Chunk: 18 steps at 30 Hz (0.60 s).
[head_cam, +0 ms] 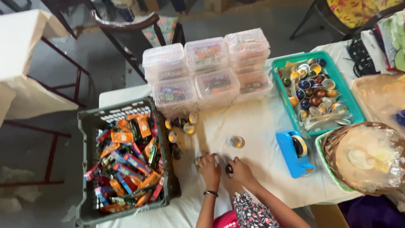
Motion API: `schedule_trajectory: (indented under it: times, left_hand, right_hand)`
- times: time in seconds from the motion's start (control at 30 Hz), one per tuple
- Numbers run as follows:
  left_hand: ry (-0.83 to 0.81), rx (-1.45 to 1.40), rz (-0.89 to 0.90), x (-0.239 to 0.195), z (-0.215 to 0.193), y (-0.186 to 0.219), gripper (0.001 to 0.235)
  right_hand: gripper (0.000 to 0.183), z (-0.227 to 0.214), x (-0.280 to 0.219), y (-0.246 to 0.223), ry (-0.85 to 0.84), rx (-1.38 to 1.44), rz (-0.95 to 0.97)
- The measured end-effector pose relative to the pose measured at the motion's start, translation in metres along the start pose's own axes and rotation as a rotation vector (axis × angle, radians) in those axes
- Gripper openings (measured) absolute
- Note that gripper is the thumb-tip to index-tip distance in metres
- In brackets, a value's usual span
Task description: The person sits at a table and cleans the surface of snack packets using a cloth. They pick up packets from a crate, wipe them, and place them on the table. The person also handles small metal cups and plastic bags during the process.
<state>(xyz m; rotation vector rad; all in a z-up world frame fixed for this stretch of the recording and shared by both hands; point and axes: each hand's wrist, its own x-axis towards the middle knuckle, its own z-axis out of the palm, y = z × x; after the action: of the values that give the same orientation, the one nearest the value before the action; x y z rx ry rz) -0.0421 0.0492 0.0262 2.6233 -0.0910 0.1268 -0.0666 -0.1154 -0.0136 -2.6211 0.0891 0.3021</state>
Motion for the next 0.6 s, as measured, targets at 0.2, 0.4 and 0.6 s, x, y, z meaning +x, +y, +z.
schedule_trajectory:
  times: [0.2, 0.4, 0.6]
  left_hand:
    - [0.073, -0.129, -0.245, 0.001, -0.01, -0.017, 0.069]
    - [-0.066, -0.12, -0.196, -0.003, 0.046, -0.067, 0.033]
    - [-0.116, -0.578, -0.119, -0.006, 0.077, -0.074, 0.041]
  right_hand:
    - [0.007, -0.118, 0.036, 0.078, 0.252, -0.16, 0.241]
    - [0.076, -0.223, 0.026, 0.08, 0.706, -0.232, 0.468]
    - [0.034, 0.004, 0.046, 0.118, 0.162, 0.336, 0.076]
